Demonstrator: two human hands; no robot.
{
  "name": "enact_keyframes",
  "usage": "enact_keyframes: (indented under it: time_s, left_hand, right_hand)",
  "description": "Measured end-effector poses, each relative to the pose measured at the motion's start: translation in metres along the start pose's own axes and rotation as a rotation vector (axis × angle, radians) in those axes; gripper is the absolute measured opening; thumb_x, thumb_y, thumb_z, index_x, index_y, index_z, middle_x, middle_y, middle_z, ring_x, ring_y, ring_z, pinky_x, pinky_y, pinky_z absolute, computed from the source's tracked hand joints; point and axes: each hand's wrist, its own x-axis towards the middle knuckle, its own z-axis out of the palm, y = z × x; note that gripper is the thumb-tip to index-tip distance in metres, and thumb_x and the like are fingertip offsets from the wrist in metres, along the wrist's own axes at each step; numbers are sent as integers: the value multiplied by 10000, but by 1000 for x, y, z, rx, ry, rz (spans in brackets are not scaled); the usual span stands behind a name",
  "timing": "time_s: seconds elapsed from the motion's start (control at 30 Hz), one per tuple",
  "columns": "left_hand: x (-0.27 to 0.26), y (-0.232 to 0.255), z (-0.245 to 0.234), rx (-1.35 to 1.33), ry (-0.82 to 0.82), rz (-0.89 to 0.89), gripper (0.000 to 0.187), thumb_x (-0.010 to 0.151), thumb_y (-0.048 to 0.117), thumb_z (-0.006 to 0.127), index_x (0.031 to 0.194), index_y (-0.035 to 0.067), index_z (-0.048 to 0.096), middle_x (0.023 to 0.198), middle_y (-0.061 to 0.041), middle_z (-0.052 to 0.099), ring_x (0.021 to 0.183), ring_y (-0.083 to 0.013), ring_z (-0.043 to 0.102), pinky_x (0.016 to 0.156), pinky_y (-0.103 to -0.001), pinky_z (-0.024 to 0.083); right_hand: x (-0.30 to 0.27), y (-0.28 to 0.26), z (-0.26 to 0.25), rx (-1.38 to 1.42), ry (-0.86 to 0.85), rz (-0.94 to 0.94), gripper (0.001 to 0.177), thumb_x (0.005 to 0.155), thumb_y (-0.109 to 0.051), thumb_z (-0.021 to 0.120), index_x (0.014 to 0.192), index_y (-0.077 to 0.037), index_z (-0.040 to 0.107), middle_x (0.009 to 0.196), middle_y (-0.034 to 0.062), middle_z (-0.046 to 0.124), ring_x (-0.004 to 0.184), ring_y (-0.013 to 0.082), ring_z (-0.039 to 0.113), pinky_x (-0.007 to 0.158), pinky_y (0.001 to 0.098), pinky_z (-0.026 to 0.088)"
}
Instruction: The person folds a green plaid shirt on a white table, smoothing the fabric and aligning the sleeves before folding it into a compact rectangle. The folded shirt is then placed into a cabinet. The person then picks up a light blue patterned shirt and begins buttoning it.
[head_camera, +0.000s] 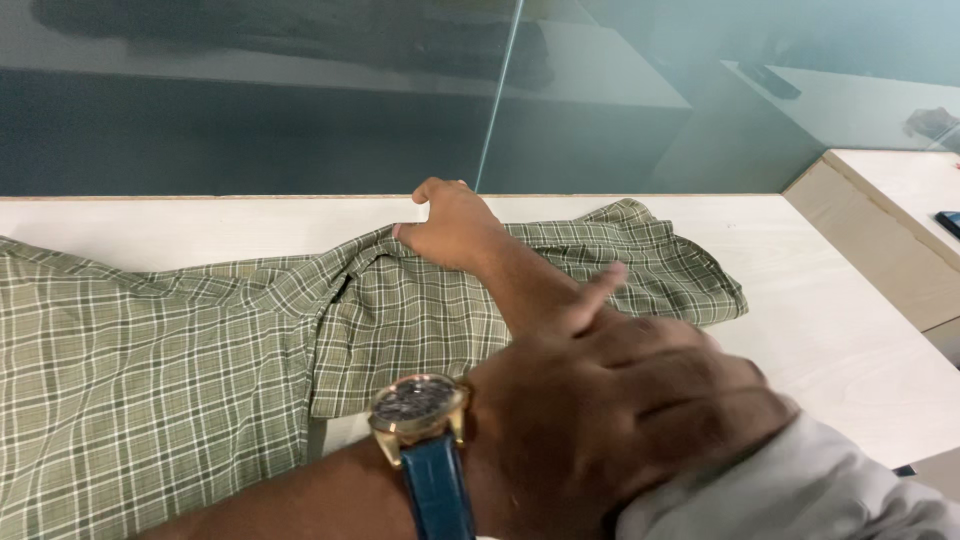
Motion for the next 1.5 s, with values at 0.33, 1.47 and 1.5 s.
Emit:
enact_keyframes:
  time_s: [0.33, 1.47, 1.5]
  left_hand:
    - [-109, -87, -73, 582, -662, -1459, 1151, 690, 1018, 285, 1551, 258, 210, 1669, -123, 24, 1512, -394, 22, 1021, -843, -7]
    - [-134, -99, -80, 516, -641, -1575, 864, 852, 814, 205, 1560, 320, 242, 1655, -46, 154, 1519, -320, 119, 1051, -847, 6]
    - [-134, -99, -80, 512, -631, -1574, 874, 843, 817, 207, 1563, 323, 236, 1655, -43, 154, 1517, -319, 120, 1052, -847, 7]
  right_hand:
    - [-54, 91, -13, -232, 181, 242, 988, 801, -863, 410, 1551, -227, 318, 1662, 85, 207, 1553, 318, 130, 1144, 762, 76]
    - [-28, 151, -19, -147, 237, 250, 788, 953, -690, 352, 1575, -230, 205, 1677, 135, 8, 1525, 365, -47, 1159, 681, 31]
    - [-30, 147, -17, -209, 137, 309, 802, 939, -725, 302, 1594, -276, 188, 1695, 95, 12, 1555, 326, -50, 1206, 661, 11]
